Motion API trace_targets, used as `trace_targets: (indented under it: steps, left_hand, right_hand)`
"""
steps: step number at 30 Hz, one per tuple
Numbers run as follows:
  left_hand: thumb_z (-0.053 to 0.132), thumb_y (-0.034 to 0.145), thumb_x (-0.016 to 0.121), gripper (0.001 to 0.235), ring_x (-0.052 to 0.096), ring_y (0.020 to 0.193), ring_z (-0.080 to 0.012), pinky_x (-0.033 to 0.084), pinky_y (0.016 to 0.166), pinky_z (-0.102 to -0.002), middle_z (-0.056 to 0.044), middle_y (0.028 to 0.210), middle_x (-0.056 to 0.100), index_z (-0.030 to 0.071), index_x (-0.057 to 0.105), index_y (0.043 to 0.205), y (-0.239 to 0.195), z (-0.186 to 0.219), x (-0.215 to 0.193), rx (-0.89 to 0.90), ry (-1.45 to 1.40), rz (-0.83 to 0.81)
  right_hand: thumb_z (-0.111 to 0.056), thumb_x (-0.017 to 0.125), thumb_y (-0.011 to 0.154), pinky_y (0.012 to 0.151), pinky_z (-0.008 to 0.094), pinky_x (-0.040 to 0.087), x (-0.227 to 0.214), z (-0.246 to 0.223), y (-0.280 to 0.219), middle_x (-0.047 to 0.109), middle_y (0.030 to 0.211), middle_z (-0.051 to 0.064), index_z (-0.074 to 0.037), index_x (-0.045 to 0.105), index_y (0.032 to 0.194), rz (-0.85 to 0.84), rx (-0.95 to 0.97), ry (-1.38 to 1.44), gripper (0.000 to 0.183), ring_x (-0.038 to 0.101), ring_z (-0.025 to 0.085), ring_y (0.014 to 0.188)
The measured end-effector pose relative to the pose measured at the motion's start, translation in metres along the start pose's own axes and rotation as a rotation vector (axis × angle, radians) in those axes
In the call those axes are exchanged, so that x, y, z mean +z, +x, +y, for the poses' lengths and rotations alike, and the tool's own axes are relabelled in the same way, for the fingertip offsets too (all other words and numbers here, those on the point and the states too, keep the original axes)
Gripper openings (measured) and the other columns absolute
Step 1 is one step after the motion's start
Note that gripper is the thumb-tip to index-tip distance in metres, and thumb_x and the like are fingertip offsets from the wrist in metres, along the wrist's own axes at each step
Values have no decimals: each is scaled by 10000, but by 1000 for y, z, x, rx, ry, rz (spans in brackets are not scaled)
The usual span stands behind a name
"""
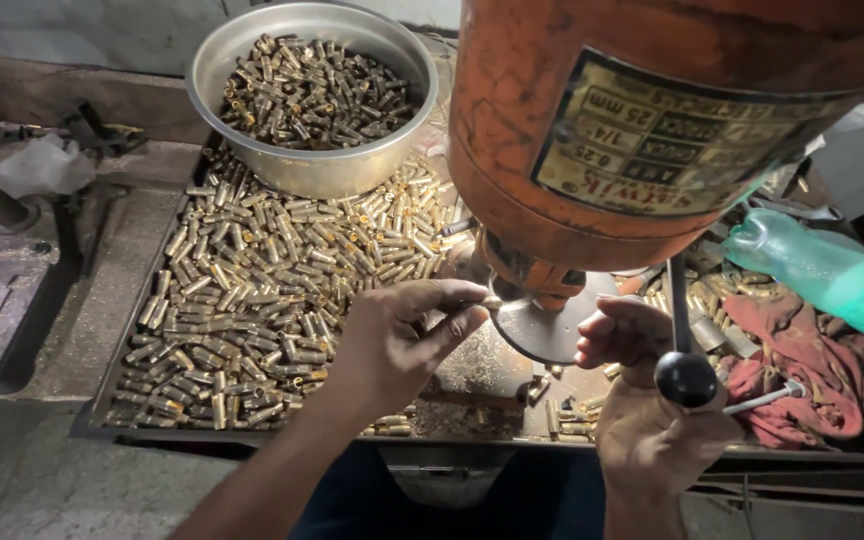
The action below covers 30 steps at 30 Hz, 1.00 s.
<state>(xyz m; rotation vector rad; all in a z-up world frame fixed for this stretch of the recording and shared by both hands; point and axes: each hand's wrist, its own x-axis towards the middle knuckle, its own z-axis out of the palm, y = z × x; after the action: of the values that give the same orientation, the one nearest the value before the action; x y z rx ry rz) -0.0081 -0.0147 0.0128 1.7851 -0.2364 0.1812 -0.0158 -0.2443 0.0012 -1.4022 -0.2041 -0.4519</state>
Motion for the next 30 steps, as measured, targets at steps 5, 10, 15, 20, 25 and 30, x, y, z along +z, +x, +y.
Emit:
trace_targets:
  steps: [5, 10, 15, 20, 25, 30]
  left_hand:
    - [285, 930, 745, 243, 778, 761, -173, 607, 675, -311, -87, 951, 808, 107, 793, 1088, 1, 5, 2, 112, 225, 48]
    - [276, 972, 720, 246, 772, 843, -274, 598, 722, -369, -125, 978, 782, 70, 773, 1096, 2, -1, 5, 324, 315, 85]
    - [237, 955, 740, 215, 774, 862, -274, 599, 745, -368, -123, 967, 778, 57, 768, 1069, 3, -1, 5, 322, 274, 92]
    - [219, 941, 751, 213, 778, 849, -255, 601, 737, -351, -119, 969, 782, 48, 766, 1066, 4, -1, 6, 302, 241, 91]
    - [211, 936, 753, 216, 774, 792, -227, 598, 700, -335, -116, 953, 786, 46, 771, 1075, 4, 1, 5, 269, 228, 69]
    - [206, 940, 754, 209, 775, 801, -216, 604, 704, -327, -117, 945, 787, 42, 772, 1068, 4, 0, 6, 286, 221, 77]
  right_hand:
    - [-999, 457, 770, 788, 392, 535, -7, 10, -4, 658, 998, 259, 212, 569, 1269, -41, -38, 116, 1314, 646, 289, 852]
    - [-1033, 405, 712, 735, 394, 503, 8, -6, 1, 617, 955, 257, 199, 548, 1240, 18, 9, -22, 1348, 595, 284, 830]
    - [-778, 611, 909, 763, 359, 527, 5, -3, 0, 648, 1017, 234, 157, 542, 1313, -25, -44, 82, 1021, 631, 260, 843]
    - [-577, 662, 1017, 765, 351, 544, -2, 7, -2, 670, 967, 227, 160, 562, 1304, -33, -79, 120, 797, 649, 242, 814]
    - [-486, 686, 1014, 773, 372, 548, -3, 7, -1, 668, 955, 218, 149, 579, 1290, -44, -80, 149, 701, 653, 245, 829]
    - [-357, 656, 1023, 725, 350, 524, 1, 6, -2, 647, 923, 203, 170, 582, 1274, -16, -86, 93, 589, 625, 232, 804]
